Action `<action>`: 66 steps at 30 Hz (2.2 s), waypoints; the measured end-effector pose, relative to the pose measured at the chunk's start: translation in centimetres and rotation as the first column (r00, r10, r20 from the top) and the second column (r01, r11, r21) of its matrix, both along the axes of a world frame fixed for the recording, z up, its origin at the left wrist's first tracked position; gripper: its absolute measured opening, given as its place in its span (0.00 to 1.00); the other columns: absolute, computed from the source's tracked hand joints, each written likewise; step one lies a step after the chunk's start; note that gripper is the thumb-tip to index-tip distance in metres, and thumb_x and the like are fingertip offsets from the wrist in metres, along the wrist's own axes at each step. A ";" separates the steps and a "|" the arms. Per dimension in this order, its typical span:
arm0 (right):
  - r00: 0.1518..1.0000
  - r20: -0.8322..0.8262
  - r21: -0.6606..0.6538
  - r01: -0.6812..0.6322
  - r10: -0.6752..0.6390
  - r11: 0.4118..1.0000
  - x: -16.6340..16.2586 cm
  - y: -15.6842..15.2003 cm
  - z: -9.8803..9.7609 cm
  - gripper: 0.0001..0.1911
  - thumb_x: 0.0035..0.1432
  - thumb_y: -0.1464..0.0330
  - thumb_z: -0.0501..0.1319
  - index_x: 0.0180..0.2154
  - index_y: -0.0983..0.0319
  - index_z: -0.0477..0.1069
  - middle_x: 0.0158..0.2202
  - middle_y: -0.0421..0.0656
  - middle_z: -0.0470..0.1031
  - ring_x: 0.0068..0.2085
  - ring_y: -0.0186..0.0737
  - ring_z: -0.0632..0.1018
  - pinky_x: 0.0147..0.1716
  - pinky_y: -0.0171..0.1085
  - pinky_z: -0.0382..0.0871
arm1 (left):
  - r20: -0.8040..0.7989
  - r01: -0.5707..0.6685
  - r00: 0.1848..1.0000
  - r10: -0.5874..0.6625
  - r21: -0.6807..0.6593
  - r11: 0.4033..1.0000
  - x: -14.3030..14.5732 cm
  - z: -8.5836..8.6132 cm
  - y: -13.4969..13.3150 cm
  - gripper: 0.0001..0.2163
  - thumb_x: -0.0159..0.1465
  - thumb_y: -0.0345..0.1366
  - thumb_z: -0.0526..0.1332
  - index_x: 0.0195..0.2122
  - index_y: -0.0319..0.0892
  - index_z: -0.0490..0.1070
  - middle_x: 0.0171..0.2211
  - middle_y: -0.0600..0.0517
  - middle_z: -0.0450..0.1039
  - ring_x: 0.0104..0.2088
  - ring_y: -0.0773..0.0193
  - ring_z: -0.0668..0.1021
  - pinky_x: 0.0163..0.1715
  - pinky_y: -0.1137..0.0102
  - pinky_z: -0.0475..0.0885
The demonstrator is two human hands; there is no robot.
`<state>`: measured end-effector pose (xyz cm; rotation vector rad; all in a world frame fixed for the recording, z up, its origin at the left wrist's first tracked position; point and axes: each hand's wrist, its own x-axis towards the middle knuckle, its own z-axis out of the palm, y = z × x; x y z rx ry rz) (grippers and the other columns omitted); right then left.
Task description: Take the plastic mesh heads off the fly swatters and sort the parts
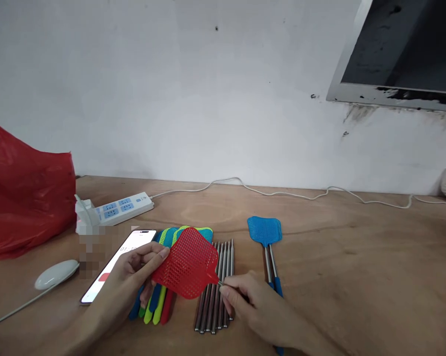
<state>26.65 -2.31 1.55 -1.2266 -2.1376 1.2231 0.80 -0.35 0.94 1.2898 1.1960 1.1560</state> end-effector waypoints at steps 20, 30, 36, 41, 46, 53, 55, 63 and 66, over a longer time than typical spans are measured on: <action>0.773 -0.498 -0.562 0.058 -0.393 0.825 0.7 1.3 -1.9 0.21 0.54 0.53 0.68 0.36 0.65 0.80 0.12 0.29 0.57 0.12 0.22 0.48 0.11 0.29 0.41 | -0.204 0.140 0.971 -0.127 0.055 0.989 -0.6 -0.7 0.9 0.19 0.66 0.53 0.59 0.42 0.41 0.74 0.19 0.60 0.62 0.15 0.71 0.65 0.14 0.78 0.63; 0.680 -0.543 -0.558 0.147 -0.493 0.817 0.5 1.4 -1.5 0.18 0.53 0.58 0.70 0.44 0.57 0.81 0.35 0.42 0.80 0.14 0.19 0.48 0.12 0.27 0.44 | -0.243 0.305 0.933 -0.265 0.145 0.941 -0.7 -0.1 0.2 0.15 0.69 0.45 0.59 0.54 0.48 0.72 0.41 0.50 0.76 0.41 0.59 0.77 0.38 0.67 0.76; 0.695 -0.551 -0.516 0.150 -0.461 0.844 0.3 1.1 -1.4 0.19 0.56 0.56 0.67 0.46 0.57 0.80 0.48 0.49 0.80 0.14 0.18 0.50 0.13 0.29 0.44 | -0.244 0.220 0.953 -0.180 0.146 0.965 -0.8 -0.1 0.7 0.14 0.66 0.46 0.61 0.48 0.46 0.78 0.40 0.49 0.80 0.43 0.55 0.80 0.44 0.62 0.76; 0.613 -0.586 -0.494 0.247 -0.530 0.833 0.6 1.4 -1.2 0.20 0.57 0.53 0.64 0.40 0.62 0.80 0.44 0.49 0.81 0.13 0.18 0.51 0.13 0.29 0.41 | -0.353 0.150 0.934 -0.057 0.241 0.959 -1.5 -0.1 1.9 0.13 0.68 0.45 0.58 0.41 0.43 0.77 0.38 0.49 0.80 0.41 0.54 0.80 0.41 0.64 0.76; 0.503 -0.651 -0.578 0.158 -0.569 0.801 0.7 1.9 -1.5 0.22 0.56 0.52 0.63 0.30 0.66 0.79 0.22 0.41 0.75 0.12 0.20 0.49 0.12 0.29 0.39 | -0.685 0.222 0.721 0.101 0.367 0.903 -2.0 -0.3 2.2 0.10 0.69 0.42 0.55 0.38 0.44 0.74 0.30 0.52 0.76 0.28 0.59 0.76 0.30 0.67 0.70; 0.418 -0.641 -0.577 0.291 -0.644 0.763 0.8 2.1 -1.6 0.24 0.50 0.48 0.66 0.25 0.64 0.74 0.19 0.39 0.68 0.16 0.26 0.59 0.14 0.29 0.47 | -0.808 0.323 0.553 0.203 0.432 0.842 -2.1 -0.6 2.1 0.13 0.70 0.40 0.51 0.38 0.45 0.75 0.36 0.48 0.74 0.36 0.54 0.77 0.35 0.64 0.70; 0.404 -0.631 -0.571 0.336 -0.662 0.749 0.8 2.1 -1.6 0.26 0.51 0.46 0.65 0.23 0.63 0.72 0.19 0.38 0.65 0.17 0.26 0.58 0.16 0.29 0.48 | -0.804 0.334 0.554 0.216 0.452 0.827 -2.0 -0.4 1.9 0.13 0.70 0.40 0.51 0.38 0.45 0.75 0.36 0.48 0.73 0.37 0.54 0.77 0.35 0.64 0.70; 0.344 -0.646 -0.585 0.351 -0.681 0.732 0.7 2.3 -1.7 0.30 0.48 0.46 0.69 0.20 0.60 0.58 0.16 0.29 0.46 0.17 0.24 0.45 0.13 0.27 0.41 | -0.792 0.467 0.610 0.026 0.386 0.795 -1.1 0.6 0.5 0.14 0.73 0.37 0.49 0.35 0.45 0.73 0.33 0.50 0.74 0.35 0.58 0.76 0.34 0.68 0.69; 0.374 -0.628 -0.585 0.351 -0.683 0.731 0.6 2.0 -1.5 0.28 0.49 0.47 0.69 0.21 0.60 0.61 0.16 0.29 0.50 0.15 0.23 0.49 0.12 0.26 0.46 | -0.792 0.487 0.610 -0.004 0.371 0.791 -1.1 0.7 0.3 0.14 0.73 0.37 0.49 0.36 0.45 0.72 0.33 0.51 0.74 0.35 0.58 0.76 0.34 0.68 0.68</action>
